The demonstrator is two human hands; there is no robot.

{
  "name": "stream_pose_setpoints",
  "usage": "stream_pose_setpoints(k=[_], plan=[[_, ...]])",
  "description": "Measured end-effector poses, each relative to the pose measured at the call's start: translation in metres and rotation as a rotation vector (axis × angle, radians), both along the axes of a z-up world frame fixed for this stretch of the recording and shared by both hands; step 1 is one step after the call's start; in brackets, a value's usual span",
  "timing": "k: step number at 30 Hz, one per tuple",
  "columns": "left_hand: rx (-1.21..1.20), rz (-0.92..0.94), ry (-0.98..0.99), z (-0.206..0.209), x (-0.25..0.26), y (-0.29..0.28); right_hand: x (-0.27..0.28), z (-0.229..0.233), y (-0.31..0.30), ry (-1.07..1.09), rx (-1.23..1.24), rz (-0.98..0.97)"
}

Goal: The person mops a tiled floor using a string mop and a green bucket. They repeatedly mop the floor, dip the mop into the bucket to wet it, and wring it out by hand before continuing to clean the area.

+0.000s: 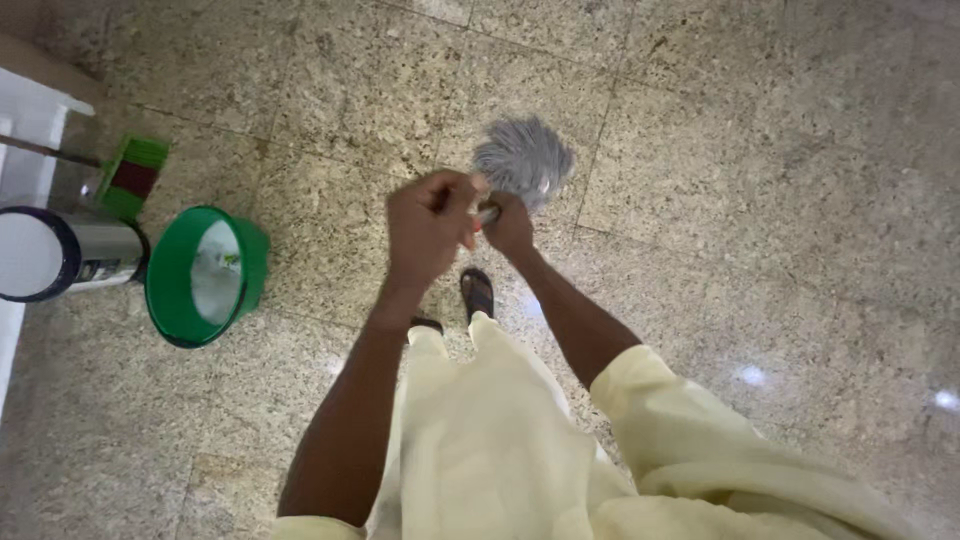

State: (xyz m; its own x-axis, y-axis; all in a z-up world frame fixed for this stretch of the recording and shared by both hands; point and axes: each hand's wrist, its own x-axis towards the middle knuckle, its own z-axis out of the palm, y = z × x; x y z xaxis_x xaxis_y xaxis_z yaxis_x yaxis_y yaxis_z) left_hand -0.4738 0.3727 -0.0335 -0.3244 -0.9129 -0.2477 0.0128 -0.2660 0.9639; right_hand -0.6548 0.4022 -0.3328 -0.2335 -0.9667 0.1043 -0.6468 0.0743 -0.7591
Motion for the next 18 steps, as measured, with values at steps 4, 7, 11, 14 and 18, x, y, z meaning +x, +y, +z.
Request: stream_pose_setpoints(k=[4, 7, 11, 14, 18], plan=[[0.019, -0.121, 0.121, 0.012, -0.010, -0.006, -0.002, 0.038, 0.007, 0.074, 0.112, -0.013], [-0.063, -0.151, 0.063, 0.012, -0.030, -0.011, -0.028, 0.027, -0.010, 0.089, -0.011, 0.122], [-0.099, -0.061, -0.114, 0.008, -0.034, -0.005, -0.045, -0.008, -0.026, -0.025, 0.128, 0.116], [-0.033, 0.002, -0.198, 0.009, -0.028, 0.008, -0.034, -0.016, -0.027, -0.164, 0.083, 0.144], [-0.174, 0.288, 0.150, 0.033, 0.000, 0.024, 0.010, -0.011, -0.037, -0.260, -0.293, 0.185]])
